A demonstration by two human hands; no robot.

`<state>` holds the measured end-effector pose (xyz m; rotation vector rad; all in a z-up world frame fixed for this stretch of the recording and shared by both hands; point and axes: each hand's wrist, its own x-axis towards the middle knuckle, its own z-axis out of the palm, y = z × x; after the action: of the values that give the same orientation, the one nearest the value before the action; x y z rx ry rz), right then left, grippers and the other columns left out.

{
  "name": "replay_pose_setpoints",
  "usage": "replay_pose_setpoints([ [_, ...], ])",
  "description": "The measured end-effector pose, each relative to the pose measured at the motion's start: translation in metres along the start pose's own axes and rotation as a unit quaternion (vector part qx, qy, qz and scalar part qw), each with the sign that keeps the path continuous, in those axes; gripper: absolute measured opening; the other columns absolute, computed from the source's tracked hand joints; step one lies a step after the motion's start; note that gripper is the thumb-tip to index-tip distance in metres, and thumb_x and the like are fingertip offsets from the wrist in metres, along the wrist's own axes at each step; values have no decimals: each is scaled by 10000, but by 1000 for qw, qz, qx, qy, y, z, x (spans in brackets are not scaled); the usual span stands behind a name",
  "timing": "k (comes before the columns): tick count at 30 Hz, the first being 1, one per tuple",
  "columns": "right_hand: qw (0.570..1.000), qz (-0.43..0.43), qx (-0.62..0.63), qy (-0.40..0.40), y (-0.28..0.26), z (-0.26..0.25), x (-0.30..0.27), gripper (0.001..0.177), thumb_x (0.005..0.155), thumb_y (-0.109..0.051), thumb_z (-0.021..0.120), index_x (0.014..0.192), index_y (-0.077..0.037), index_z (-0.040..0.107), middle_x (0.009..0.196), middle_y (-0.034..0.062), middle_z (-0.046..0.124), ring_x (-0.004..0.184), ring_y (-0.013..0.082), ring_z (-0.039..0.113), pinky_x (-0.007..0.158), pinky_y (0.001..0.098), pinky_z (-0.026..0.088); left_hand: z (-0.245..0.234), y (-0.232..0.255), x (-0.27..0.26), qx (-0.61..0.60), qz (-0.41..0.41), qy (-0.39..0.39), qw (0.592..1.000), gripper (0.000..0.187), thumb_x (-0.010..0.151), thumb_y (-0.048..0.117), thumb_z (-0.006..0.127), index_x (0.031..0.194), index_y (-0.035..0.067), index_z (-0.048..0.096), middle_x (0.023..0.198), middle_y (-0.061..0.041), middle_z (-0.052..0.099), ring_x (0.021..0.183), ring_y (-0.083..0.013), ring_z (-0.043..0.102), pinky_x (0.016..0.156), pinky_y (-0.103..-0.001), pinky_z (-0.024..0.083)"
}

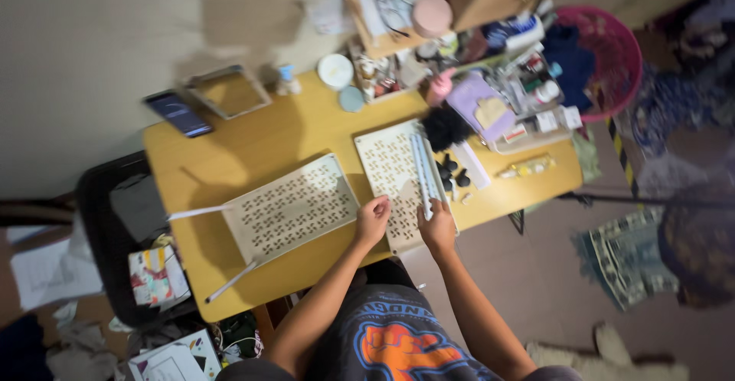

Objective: The person assembles a white plastic storage rack by inserting four white legs into the corners of a perforated tray. They repeatedly insert and remove the legs, then place the tray on the table and continue attaching the legs.

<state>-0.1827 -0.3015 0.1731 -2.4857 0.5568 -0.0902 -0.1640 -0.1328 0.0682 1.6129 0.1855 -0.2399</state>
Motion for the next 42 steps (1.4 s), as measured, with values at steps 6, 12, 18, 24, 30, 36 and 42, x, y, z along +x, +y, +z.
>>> replay_pose_setpoints([
  [6,997,-78,17,-21,-48,-1,-16,403,857,-292,785,1132,-10,700,962,185,701,835,372,695,731,461,560,-82,45,-19,-56,25,45,997,292,957,64,682,1224,-54,668,1039,-67,746,947,-97,718,840,-251,582],
  [12,991,-126,28,-19,-126,3,-43,368,868,-280,777,1119,-19,716,951,177,712,815,357,701,720,445,561,-155,94,-51,-84,69,56,993,275,972,41,676,1212,-93,663,1024,-91,743,942,-116,712,855,-261,584],
  [18,983,-171,65,-8,-200,20,-95,372,845,-249,785,1104,10,718,917,186,717,808,353,707,732,433,565,-220,135,-88,-5,106,45,993,222,937,35,692,1134,-65,698,988,-114,751,904,-151,739,830,-280,601],
  [24,978,-180,105,-28,-239,44,-155,361,839,-241,792,1077,20,718,883,177,715,747,331,698,695,417,557,-288,155,-116,82,165,74,980,222,905,50,711,1099,-57,697,978,-146,756,861,-188,761,784,-296,612],
  [30,979,-162,91,-79,-244,80,-189,341,869,-262,777,1061,15,729,857,164,714,706,306,675,667,404,548,-360,161,-133,72,150,114,979,227,925,67,704,1130,-31,716,969,-127,768,853,-174,750,773,-292,601],
  [36,982,-89,73,-148,-233,125,-197,388,875,-300,753,1105,11,726,871,160,731,725,295,705,682,403,566,-428,137,-133,85,113,218,966,191,952,68,696,1120,-17,727,975,-118,762,865,-167,740,775,-289,592],
  [42,972,28,69,-224,-201,186,-188,489,873,-351,735,1157,46,694,913,190,749,800,297,742,740,404,587,-458,86,-105,168,118,190,960,194,940,-17,632,1119,-21,710,1002,-169,740,903,-262,725,834,-346,585],
])
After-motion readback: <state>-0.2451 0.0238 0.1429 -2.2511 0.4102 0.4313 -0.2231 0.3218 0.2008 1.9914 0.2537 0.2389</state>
